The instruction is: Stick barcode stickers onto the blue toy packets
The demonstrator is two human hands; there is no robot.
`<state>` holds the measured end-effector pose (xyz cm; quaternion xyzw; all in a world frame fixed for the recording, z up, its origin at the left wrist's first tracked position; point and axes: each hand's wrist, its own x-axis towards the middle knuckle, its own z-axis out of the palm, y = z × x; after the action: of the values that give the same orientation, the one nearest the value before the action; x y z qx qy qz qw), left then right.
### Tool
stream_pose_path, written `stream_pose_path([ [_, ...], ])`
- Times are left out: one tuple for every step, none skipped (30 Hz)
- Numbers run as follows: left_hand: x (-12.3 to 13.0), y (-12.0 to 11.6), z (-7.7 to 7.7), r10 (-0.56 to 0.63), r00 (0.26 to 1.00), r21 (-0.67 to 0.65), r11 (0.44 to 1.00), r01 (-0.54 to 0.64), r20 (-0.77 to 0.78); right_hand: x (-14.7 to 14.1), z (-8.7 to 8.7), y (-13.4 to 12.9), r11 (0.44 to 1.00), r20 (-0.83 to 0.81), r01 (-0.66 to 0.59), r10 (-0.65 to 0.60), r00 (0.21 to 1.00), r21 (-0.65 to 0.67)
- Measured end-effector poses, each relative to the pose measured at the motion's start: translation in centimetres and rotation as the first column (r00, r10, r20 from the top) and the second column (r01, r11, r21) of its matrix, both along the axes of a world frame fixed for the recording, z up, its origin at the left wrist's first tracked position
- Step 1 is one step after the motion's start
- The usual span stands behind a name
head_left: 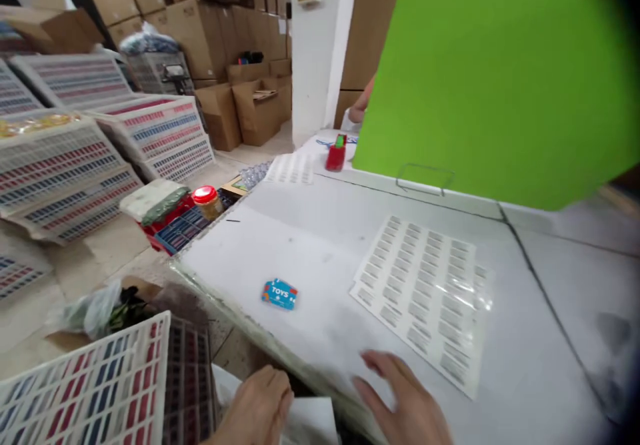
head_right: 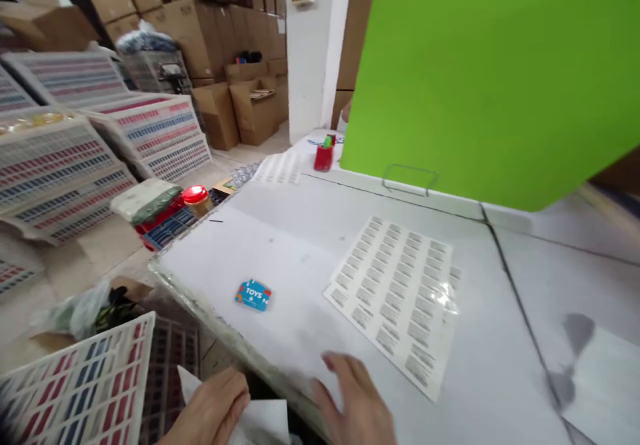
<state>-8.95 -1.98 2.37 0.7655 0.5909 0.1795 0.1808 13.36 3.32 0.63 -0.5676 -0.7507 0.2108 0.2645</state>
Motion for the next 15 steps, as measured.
stream_pose_path([
  [-0.6,-0.3,-0.5,0.024,1.000,0.015,1.000,-0.024,-0.003,-2.3,0.3,1.7,0.996,0.053,-0.094,0.094,0.994,-0.001],
  [-1.1,-0.6,-1.0,0.046,0.999,0.024,0.999,-0.046,-0.002,-4.7,0.8,3.3,0.987,0.115,-0.159,0.159,0.980,-0.014],
  [-1.6,-0.7,-1.4,0.064,0.998,0.027,0.998,-0.064,0.000,-7.0,1.2,4.7,0.979,0.195,-0.199,0.203,0.960,-0.040],
  [-2.0,-0.9,-1.6,0.077,0.997,0.022,0.997,-0.077,0.001,-9.0,1.7,6.0,0.970,0.269,-0.232,0.244,0.932,-0.078],
  [-2.3,-1.0,-1.7,0.086,0.996,0.016,0.996,-0.086,0.003,-10.8,2.0,7.0,0.964,0.301,-0.251,0.267,0.915,-0.093],
  [-2.6,-1.0,-1.7,0.091,0.996,0.009,0.996,-0.091,0.004,-12.2,2.2,7.8,0.958,0.331,-0.265,0.287,0.899,-0.110],
  [-2.8,-1.0,-1.6,0.094,0.996,-0.001,0.996,-0.094,0.005,-13.2,2.4,8.4,0.953,0.350,-0.277,0.303,0.886,-0.123],
  [-2.9,-1.0,-1.4,0.097,0.995,-0.013,0.995,-0.097,0.008,-13.8,2.4,8.8,0.949,0.363,-0.287,0.315,0.877,-0.131],
  [-3.0,-1.0,-1.3,0.101,0.995,-0.024,0.995,-0.101,0.015,-14.1,2.3,9.1,0.945,0.378,-0.296,0.327,0.866,-0.140],
  [-3.1,-0.9,-1.1,0.110,0.994,-0.037,0.993,-0.109,0.023,-14.2,2.1,9.3,0.941,0.392,-0.303,0.337,0.856,-0.147],
  [-3.1,-0.8,-1.0,0.115,0.993,-0.050,0.992,-0.114,0.034,-14.2,1.9,9.4,0.939,0.404,-0.310,0.345,0.847,-0.151],
  [-3.2,-0.7,-0.9,0.122,0.992,-0.066,0.991,-0.119,0.043,-14.0,1.8,9.5,0.936,0.412,-0.316,0.351,0.841,-0.153],
  [-3.2,-0.6,-0.9,0.126,0.991,-0.078,0.989,-0.122,0.050,-13.9,1.6,9.5,0.935,0.418,-0.319,0.355,0.837,-0.155],
  [-3.2,-0.4,-0.8,0.126,0.990,-0.094,0.988,-0.121,0.055,-13.7,1.5,9.6,0.934,0.420,-0.321,0.357,0.835,-0.156],
  [-3.2,-0.3,-0.8,0.122,0.991,-0.108,0.987,-0.115,0.059,-13.6,1.5,9.6,0.934,0.419,-0.321,0.358,0.835,-0.157],
])
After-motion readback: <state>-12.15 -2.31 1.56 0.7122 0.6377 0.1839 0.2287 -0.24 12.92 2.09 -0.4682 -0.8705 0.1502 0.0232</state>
